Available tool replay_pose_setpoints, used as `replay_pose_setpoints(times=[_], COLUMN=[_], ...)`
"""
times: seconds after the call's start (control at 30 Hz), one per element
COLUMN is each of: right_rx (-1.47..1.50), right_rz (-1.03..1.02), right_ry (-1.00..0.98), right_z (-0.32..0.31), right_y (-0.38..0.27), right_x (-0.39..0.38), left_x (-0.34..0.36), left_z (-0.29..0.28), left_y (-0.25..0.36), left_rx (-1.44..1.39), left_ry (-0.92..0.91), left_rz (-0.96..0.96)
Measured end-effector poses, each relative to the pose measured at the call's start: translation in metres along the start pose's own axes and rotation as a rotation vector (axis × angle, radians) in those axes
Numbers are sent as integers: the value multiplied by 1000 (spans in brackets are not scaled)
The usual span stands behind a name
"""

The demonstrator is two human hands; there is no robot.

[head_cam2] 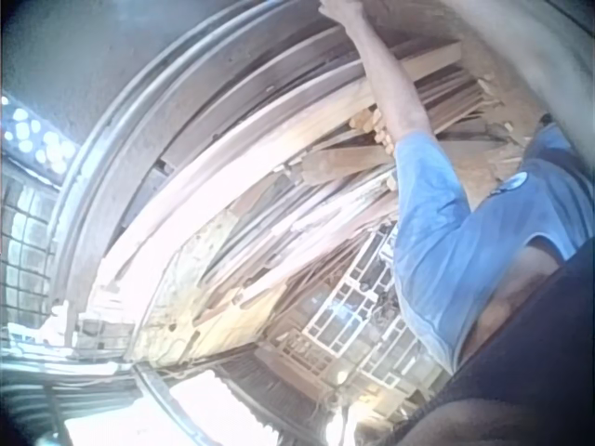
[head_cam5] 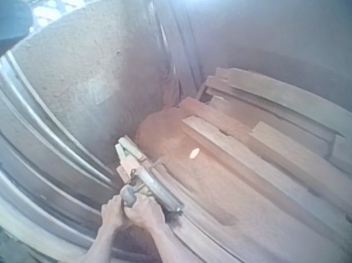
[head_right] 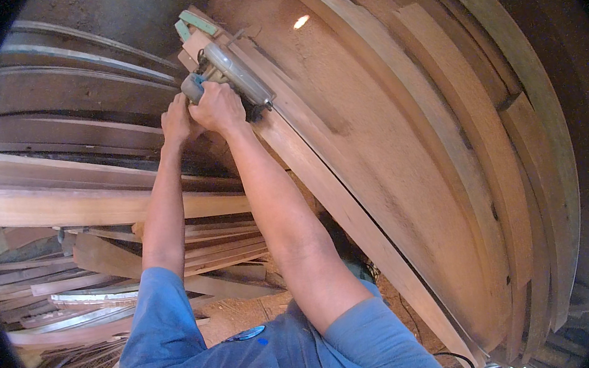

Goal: The person uses a circular saw to cut a long wooden plank, then flips the plank and uses an electric sander to smooth its surface. The person moves the plank on the floor between steps and handles the tools with both hands.

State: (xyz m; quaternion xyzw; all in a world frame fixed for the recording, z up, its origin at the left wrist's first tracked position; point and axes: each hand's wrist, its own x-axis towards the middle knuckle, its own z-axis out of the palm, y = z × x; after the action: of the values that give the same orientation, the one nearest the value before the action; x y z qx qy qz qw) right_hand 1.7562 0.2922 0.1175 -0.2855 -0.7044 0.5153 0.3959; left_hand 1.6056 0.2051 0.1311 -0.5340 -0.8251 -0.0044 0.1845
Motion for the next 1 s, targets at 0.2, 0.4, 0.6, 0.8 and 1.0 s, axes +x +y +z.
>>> replay_pose_setpoints(times=[0.2,0.4,0.6,0.8,1.0], right_rx=[6,2,-2,2,3], right_rz=[6,20,25,20,25], right_ry=[5,12,10,32,23], right_z=[1,5,5,3,8], right_y=[1,2,3,2,5], right_x=[0,0,2,-1,3], left_x=[1,3,5,7,11], left_z=[-2,0,1,2,9], left_y=[1,-2,0,-2,-8], left_rx=[-4,5,13,22,6], left_ry=[0,-24,-43,-60,-63], left_rz=[8,6,-5,-9,-10])
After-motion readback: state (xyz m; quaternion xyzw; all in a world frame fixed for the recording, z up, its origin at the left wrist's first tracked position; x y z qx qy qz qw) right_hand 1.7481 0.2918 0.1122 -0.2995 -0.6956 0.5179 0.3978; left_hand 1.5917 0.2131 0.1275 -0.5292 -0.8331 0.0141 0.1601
